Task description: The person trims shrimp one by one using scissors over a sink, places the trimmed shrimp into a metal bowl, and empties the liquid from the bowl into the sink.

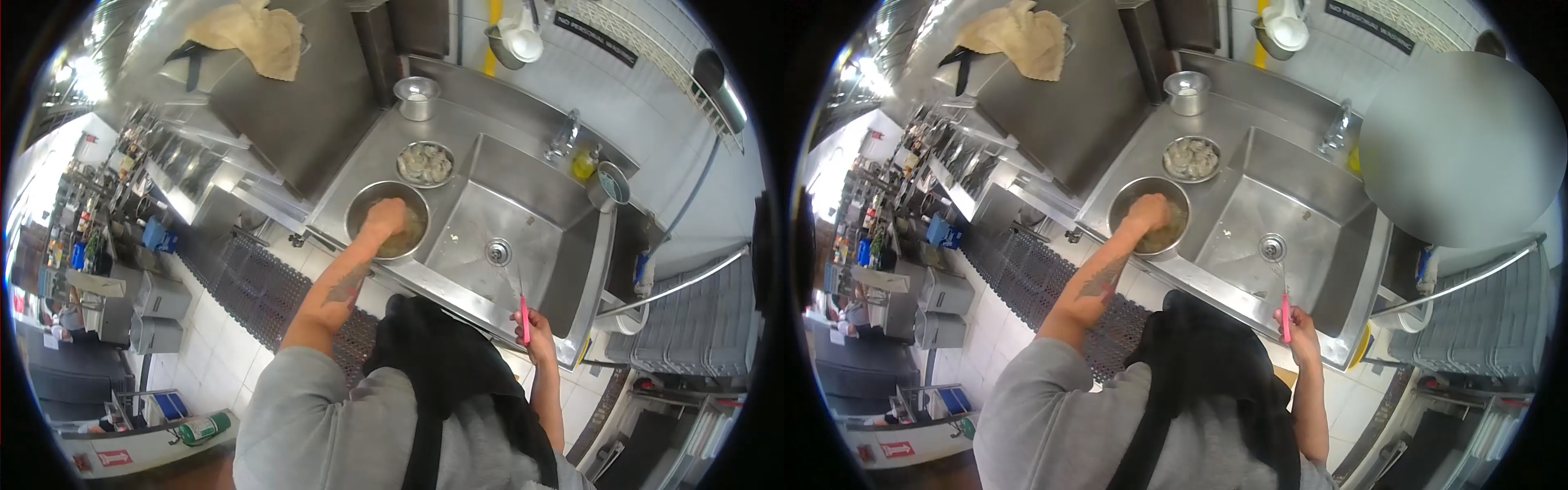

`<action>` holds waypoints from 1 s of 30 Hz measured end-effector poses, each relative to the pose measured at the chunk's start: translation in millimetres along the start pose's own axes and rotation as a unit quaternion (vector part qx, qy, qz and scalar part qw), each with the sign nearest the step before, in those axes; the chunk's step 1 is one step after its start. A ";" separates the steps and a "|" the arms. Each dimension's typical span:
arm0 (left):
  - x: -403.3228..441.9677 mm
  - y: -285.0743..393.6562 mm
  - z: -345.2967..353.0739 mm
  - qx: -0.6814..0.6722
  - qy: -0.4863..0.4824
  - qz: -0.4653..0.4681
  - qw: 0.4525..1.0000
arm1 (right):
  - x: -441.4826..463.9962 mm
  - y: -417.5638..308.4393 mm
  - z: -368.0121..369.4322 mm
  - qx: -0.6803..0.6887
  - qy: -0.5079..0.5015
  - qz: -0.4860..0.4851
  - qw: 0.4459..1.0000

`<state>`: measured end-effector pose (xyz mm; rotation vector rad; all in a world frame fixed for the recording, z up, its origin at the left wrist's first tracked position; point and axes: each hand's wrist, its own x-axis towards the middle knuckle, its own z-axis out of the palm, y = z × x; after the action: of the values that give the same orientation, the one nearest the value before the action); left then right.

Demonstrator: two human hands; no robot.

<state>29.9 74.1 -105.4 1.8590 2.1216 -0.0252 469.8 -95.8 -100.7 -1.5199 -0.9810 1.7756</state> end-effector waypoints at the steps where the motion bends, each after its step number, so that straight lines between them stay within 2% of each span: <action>1: -5.0 4.3 -2.9 0.007 -0.012 0.032 0.999 | 4.4 -0.9 2.8 -0.023 0.006 -0.023 0.999; 2: -13.9 3.1 -9.3 0.021 -0.018 0.054 0.998 | 5.5 -0.6 1.3 -0.053 -0.002 -0.032 0.998; 4: -22.0 -3.9 -6.8 0.031 0.004 0.028 0.999 | 6.5 -1.7 8.5 -0.059 0.013 -0.051 0.997; 6: -26.1 -8.5 -15.3 0.028 -0.028 -0.009 0.999 | 5.1 -6.4 19.3 -0.001 -0.012 -0.052 0.999; 8: -37.6 -6.4 -25.7 0.033 0.003 -0.023 0.999 | 10.2 -0.1 23.0 0.004 -0.004 -0.023 1.000; 12: -45.0 -23.1 1.5 0.151 -0.083 0.064 0.983 | 21.0 15.7 22.5 0.042 -0.064 -0.006 0.997; 13: -44.6 -23.5 6.4 0.150 -0.078 0.056 0.984 | 25.9 20.2 20.6 0.039 -0.071 -0.010 0.997; 15: -39.9 -21.0 14.9 0.124 -0.142 0.030 0.982 | 36.1 22.1 15.6 0.007 -0.099 0.014 0.995; 16: -38.5 -21.1 18.9 0.125 -0.137 0.028 0.982 | 38.1 16.3 18.2 0.006 -0.102 0.009 0.995; 18: -40.1 -25.8 31.8 0.139 -0.044 0.071 0.987 | 36.7 7.3 25.9 -0.011 -0.094 -0.006 0.996; 22: 6.2 -42.5 73.2 0.203 -0.110 0.116 0.966 | 37.8 -3.3 32.2 -0.025 -0.092 -0.024 0.995; 24: 39.2 -49.2 85.5 0.153 -0.246 0.178 0.940 | 49.3 0.2 28.9 -0.032 -0.106 -0.016 0.994; 25: 32.5 -40.1 66.1 0.156 -0.245 0.180 0.940 | 47.1 -2.5 30.3 -0.028 -0.104 -0.018 0.994; 27: -1.0 -17.2 12.7 -0.004 -0.375 0.042 0.926 | 38.5 -7.2 36.0 -0.005 -0.095 -0.031 0.995; 28: -0.4 -19.4 23.2 -0.007 -0.377 0.041 0.925 | 37.6 -4.6 34.5 -0.007 -0.097 -0.028 0.995; 30: 20.8 -30.2 61.9 -0.057 -0.293 0.109 0.948 | 41.3 2.8 30.2 0.003 -0.096 -0.012 0.995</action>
<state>12.5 75.8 -175.2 1.7296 1.4800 -0.3501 433.2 -68.0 -123.4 -1.3460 -1.0818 1.9324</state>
